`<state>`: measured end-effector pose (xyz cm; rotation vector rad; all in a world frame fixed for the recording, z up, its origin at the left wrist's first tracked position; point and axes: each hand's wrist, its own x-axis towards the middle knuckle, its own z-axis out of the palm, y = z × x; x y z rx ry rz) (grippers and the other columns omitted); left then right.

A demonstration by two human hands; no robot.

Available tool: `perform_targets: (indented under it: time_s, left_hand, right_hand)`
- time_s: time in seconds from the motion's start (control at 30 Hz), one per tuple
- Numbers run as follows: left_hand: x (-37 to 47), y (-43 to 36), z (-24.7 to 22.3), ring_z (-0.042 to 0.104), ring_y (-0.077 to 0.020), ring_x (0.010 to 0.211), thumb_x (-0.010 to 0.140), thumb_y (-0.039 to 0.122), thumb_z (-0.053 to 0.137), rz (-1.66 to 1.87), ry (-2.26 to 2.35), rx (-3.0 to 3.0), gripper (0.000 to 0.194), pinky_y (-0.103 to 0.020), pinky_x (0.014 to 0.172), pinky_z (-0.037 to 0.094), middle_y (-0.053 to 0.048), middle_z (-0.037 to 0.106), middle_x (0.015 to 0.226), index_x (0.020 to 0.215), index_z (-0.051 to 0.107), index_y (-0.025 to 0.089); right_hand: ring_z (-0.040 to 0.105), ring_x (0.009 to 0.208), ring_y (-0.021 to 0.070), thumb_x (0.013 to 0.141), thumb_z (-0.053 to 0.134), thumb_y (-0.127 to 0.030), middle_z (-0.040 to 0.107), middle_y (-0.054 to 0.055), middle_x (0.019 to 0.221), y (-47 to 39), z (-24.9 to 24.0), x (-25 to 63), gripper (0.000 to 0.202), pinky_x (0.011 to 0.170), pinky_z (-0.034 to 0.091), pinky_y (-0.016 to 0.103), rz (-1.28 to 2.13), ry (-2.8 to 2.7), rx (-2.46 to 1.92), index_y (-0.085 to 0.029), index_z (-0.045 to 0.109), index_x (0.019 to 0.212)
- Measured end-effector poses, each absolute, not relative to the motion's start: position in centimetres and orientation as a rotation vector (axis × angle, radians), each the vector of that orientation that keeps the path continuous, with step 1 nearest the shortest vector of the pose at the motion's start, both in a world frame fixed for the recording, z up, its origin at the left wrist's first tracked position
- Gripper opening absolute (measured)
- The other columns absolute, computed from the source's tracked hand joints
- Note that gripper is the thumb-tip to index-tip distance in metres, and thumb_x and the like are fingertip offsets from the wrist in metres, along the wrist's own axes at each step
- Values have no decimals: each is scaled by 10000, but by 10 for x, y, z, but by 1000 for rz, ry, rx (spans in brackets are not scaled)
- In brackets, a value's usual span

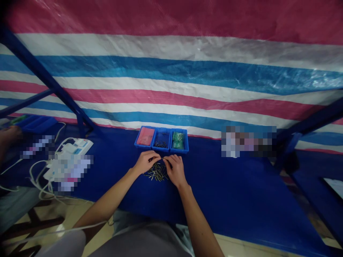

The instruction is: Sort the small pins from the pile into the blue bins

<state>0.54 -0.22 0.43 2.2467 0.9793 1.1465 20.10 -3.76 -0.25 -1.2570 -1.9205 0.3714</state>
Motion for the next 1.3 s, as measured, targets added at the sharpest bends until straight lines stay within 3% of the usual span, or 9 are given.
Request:
perform_targets:
  time_s: [0.17, 0.4, 0.67, 0.97, 1.17, 1.3]
  left_hand:
    - [5, -2, 4, 634, -138, 726, 967, 361, 581, 1123, 957, 2243, 260, -258, 722, 498, -55, 701, 815, 922, 738, 159]
    - [5, -2, 7, 636, -129, 720, 966, 330, 587, 1086, 999, 2246, 230, -238, 702, 495, -47, 708, 830, 926, 736, 159]
    - [5, -2, 7, 612, -123, 708, 964, 341, 589, 1059, 1014, 2221, 236, -231, 687, 472, -47, 706, 843, 925, 737, 161]
    - [3, 0, 6, 549, -111, 626, 965, 367, 581, 1100, 1015, 2157, 263, -234, 629, 437, -46, 697, 812, 917, 737, 160]
    - [3, 1, 4, 519, -102, 598, 965, 371, 579, 1111, 1047, 2130, 270, -231, 611, 415, -36, 688, 791, 900, 727, 155]
    - [2, 1, 4, 529, -103, 603, 964, 370, 582, 1090, 1031, 2137, 265, -231, 614, 420, -38, 687, 794, 909, 730, 157]
  right_hand:
    - [565, 780, 210, 1024, 450, -332, 674, 39, 798, -38, -1, 200, 266, 773, 358, 379, 408, -1933, -1256, -222, 647, 883]
    - [600, 800, 216, 1007, 493, -378, 706, 46, 917, -38, -3, 201, 211, 789, 388, 381, 434, -1871, -1257, -246, 645, 1070]
    - [619, 858, 206, 1017, 485, -307, 701, 44, 937, -37, -3, 201, 184, 808, 386, 362, 409, -1859, -1219, -226, 649, 998]
    - [614, 798, 197, 1016, 485, -342, 691, 40, 869, -37, -5, 202, 220, 777, 389, 361, 437, -1826, -1230, -211, 633, 919]
    - [610, 750, 186, 978, 561, -354, 701, 27, 881, -38, -6, 202, 160, 791, 403, 360, 452, -1779, -1270, -222, 646, 1008]
    - [606, 753, 186, 991, 523, -321, 688, 30, 853, -38, -6, 202, 169, 773, 405, 355, 437, -1808, -1254, -221, 650, 946]
